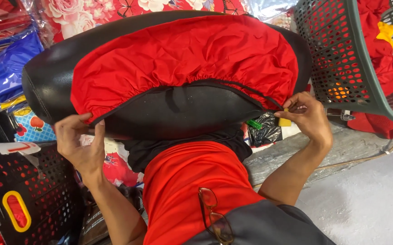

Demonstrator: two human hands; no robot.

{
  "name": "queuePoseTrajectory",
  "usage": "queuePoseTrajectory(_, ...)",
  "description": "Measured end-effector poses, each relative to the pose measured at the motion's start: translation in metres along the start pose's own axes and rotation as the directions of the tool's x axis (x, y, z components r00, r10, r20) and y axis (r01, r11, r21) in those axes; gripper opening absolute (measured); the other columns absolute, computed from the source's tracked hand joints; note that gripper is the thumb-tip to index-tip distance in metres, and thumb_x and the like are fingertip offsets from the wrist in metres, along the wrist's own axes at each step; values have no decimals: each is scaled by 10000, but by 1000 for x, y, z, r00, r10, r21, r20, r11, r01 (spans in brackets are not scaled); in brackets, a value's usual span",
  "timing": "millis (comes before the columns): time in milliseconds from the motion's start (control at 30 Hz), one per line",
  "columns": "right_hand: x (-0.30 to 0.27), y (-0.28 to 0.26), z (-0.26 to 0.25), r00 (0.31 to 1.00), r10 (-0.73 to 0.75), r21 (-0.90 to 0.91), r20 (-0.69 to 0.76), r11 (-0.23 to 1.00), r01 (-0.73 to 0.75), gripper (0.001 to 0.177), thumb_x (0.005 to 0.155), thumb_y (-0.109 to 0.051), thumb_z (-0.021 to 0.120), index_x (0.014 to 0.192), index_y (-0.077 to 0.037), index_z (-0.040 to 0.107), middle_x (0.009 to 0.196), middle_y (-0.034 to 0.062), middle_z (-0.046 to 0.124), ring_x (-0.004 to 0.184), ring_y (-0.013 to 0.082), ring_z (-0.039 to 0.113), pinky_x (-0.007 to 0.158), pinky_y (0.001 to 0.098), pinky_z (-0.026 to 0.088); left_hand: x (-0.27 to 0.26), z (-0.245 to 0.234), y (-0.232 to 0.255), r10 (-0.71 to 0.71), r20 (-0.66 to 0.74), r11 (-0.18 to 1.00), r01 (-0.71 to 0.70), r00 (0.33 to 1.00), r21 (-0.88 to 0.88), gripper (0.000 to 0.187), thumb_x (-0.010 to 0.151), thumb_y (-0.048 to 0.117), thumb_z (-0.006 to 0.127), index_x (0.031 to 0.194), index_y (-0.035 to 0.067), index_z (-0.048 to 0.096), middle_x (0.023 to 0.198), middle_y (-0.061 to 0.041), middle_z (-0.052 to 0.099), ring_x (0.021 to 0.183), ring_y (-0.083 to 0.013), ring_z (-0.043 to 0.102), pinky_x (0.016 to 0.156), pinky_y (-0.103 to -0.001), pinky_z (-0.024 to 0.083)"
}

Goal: The person folds a red fabric garment by bringing the edges together and smoothing the surface by hand over a black support.

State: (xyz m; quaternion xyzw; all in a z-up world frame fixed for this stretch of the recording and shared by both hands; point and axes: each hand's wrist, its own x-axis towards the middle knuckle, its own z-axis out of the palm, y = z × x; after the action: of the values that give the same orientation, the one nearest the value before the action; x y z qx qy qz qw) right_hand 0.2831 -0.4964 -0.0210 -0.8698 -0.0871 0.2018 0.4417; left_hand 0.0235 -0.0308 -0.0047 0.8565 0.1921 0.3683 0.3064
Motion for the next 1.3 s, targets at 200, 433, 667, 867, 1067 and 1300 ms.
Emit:
queuePoseTrajectory(200, -14, -54, 10, 922, -356, -119, -150, 933, 340, 441, 790, -134, 965, 873, -78, 536, 886, 29, 493, 752, 131, 436, 664, 261, 386, 11, 1, 37, 38, 25, 988, -41, 999, 147, 509, 832, 160, 815, 1247, 36, 546, 1211, -154, 374, 1113, -309, 420, 895, -430, 393)
queuePoseTrajectory(433, 13, -136, 111, 551, -795, -102, -252, 588, 802, 144, 874, -4, 876, 972, -53, 784, 996, 110, 707, 932, 309, 667, 865, 411, 505, 4, 74, 80, 33, 81, 982, -17, 996, -186, 102, 877, 70, 875, 928, 99, 791, 788, -46, 743, 664, -262, 703, 630, -355, 563)
queuePoseTrajectory(667, 40, -141, 178, 409, -882, -258, -234, 462, 848, 193, 874, 107, 781, 1000, -38, 790, 1006, 81, 742, 964, 262, 703, 978, 450, 513, 7, 122, 81, -167, 249, 923, 240, 954, -301, 236, 1058, 119, 626, 977, -74, 735, 693, -190, 679, 464, -246, 674, 377, -313, 551)
queuePoseTrajectory(867, 45, -137, 180, 420, -896, -313, -145, 444, 840, 124, 909, 61, 770, 1001, -21, 786, 1006, 109, 731, 956, 281, 697, 929, 440, 512, -1, 130, 68, 75, 68, 991, -67, 995, -115, 151, 978, 1, 732, 1127, 8, 759, 795, -122, 678, 610, -253, 702, 491, -326, 587)
queuePoseTrajectory(1067, 50, -136, 179, 464, -885, -354, -36, 445, 822, 88, 956, 8, 741, 1030, -29, 772, 997, 127, 700, 963, 297, 671, 874, 403, 500, -5, 127, 68, 140, 108, 987, -147, 984, 66, 107, 959, 34, 762, 1059, 50, 797, 724, -71, 647, 636, -217, 699, 530, -305, 598)
queuePoseTrajectory(1300, 59, -129, 183, 391, -919, -392, 38, 346, 852, 85, 873, 22, 764, 948, -15, 751, 980, 112, 594, 916, 302, 578, 798, 402, 469, -7, 116, 77, 17, 189, 962, -67, 982, 264, 150, 954, 214, 769, 1088, 220, 833, 559, -33, 632, 530, -240, 685, 478, -352, 551)
